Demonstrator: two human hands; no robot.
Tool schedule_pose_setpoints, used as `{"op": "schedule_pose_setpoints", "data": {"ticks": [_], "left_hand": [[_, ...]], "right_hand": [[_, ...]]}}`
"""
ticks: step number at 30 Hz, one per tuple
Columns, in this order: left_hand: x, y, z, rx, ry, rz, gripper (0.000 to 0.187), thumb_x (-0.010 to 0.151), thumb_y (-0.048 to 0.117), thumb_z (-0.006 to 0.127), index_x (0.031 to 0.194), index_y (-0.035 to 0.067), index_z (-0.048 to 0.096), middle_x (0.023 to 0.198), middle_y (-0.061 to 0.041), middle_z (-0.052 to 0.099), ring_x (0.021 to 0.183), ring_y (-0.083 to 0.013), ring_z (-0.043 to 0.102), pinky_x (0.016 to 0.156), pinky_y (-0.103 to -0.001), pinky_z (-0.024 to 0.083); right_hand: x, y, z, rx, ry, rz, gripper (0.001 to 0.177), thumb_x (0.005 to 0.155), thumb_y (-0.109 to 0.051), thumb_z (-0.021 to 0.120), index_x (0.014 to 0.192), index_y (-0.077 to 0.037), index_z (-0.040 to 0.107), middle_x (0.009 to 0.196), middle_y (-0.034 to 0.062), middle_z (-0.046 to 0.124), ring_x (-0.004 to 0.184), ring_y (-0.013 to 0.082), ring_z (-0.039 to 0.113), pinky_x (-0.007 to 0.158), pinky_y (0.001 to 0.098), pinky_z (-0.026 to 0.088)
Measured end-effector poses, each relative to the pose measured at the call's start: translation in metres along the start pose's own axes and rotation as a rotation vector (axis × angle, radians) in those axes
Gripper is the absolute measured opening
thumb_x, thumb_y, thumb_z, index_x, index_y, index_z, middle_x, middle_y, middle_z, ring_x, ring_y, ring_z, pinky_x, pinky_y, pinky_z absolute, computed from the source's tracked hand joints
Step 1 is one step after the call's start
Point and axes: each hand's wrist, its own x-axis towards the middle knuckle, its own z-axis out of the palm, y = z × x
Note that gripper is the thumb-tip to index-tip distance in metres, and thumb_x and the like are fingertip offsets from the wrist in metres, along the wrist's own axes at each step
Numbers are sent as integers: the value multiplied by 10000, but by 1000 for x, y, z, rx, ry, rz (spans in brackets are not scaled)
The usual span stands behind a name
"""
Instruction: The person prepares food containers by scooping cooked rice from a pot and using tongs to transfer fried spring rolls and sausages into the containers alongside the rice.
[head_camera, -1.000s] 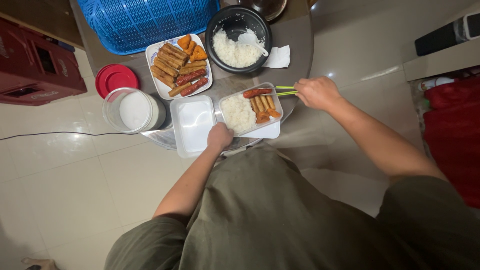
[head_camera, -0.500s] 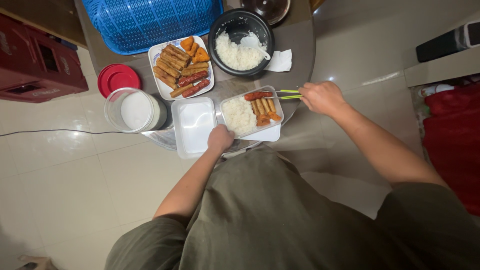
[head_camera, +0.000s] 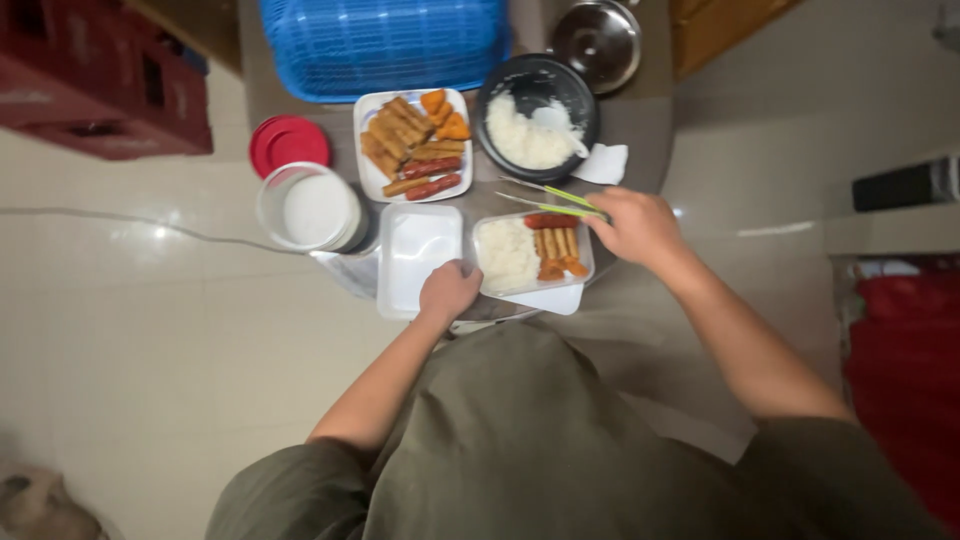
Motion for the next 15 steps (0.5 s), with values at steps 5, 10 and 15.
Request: {"op": "schedule_pose_setpoints", "data": {"ticks": [5, 10, 15], "left_hand": [[-24, 5, -45, -72, 23, -42, 421, 853, 426, 587, 950, 47, 743, 870, -221, 754, 906, -379, 731, 856, -463, 552], [-33, -5, -62, -160, 11, -130, 395, 870, 424, 563, 966, 72, 715, 756, -190, 763, 806, -339, 769, 823, -434, 566], [-32, -22, -64, -148, 79, -120, 390, 845, 424, 609, 977, 78, 734, 805, -189, 748, 858, -353, 731, 822, -463, 550]], "right_hand": [[80, -26, 42, -116, -97, -145, 215, 905, -263, 721, 1038, -96, 747, 940, 101, 705, 839, 347, 702, 722, 475, 556], [137, -39, 76, -202, -167, -253, 205, 855, -254, 740, 937, -66, 739, 956, 110, 721, 843, 351, 713, 718, 475, 564], [159, -45, 85, -264, -249, -265, 190, 838, -239, 751, 901, -60, 752, 972, 127, 732, 845, 359, 719, 740, 471, 572]]}}
